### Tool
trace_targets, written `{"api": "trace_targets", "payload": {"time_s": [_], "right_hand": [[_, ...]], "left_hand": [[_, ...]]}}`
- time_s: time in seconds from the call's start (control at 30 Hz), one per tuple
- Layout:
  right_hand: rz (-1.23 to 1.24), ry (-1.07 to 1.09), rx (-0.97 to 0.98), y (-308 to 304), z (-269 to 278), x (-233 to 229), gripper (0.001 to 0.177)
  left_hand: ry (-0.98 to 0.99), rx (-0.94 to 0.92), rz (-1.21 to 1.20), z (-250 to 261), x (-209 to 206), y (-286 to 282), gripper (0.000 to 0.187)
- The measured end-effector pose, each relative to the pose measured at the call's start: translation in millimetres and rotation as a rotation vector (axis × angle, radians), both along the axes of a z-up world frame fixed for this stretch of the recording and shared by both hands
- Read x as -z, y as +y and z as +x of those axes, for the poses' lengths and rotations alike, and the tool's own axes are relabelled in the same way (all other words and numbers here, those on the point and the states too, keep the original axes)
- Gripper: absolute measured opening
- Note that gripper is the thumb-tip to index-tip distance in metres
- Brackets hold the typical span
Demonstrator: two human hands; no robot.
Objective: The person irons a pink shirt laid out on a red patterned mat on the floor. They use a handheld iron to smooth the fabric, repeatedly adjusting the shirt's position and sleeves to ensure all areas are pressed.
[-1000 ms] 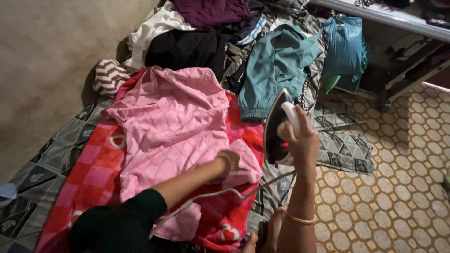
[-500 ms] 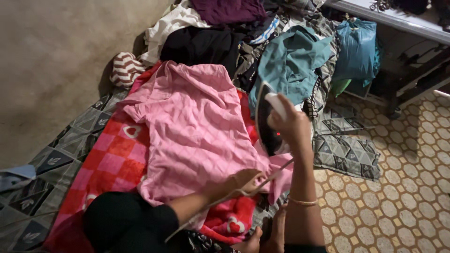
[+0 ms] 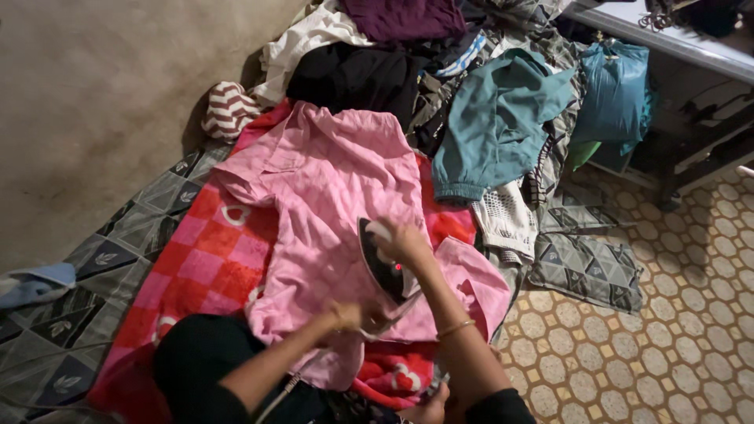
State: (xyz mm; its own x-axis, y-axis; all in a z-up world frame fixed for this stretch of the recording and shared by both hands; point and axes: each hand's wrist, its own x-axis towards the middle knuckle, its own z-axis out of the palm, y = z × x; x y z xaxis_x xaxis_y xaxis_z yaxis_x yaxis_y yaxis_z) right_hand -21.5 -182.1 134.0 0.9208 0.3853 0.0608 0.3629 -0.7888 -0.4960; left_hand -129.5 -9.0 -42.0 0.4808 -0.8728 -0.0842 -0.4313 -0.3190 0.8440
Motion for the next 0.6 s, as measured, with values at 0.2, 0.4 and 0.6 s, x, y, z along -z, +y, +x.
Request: {"api": "trace_targets", "payload": {"time_s": [0.2, 0.4, 0.6], "right_hand": [[-0.056, 0.106, 0.143, 19.2, -18.1, 32.1, 0.070], [-0.055, 0.171, 0.215, 0.5, -26.4, 33.9, 0.057], [-0.096, 0.151, 0.238, 7.6, -46.6, 48.1, 0.046]], "left_hand": [[-0.450, -1.378, 0.226, 81.2, -35.5, 173.1, 0.033], [-0.466, -1.022, -0.089, 109.7, -45.5, 203.5, 0.110], [0.235, -0.897, 0.575, 91.7, -32.0, 276.7, 0.074]]}}
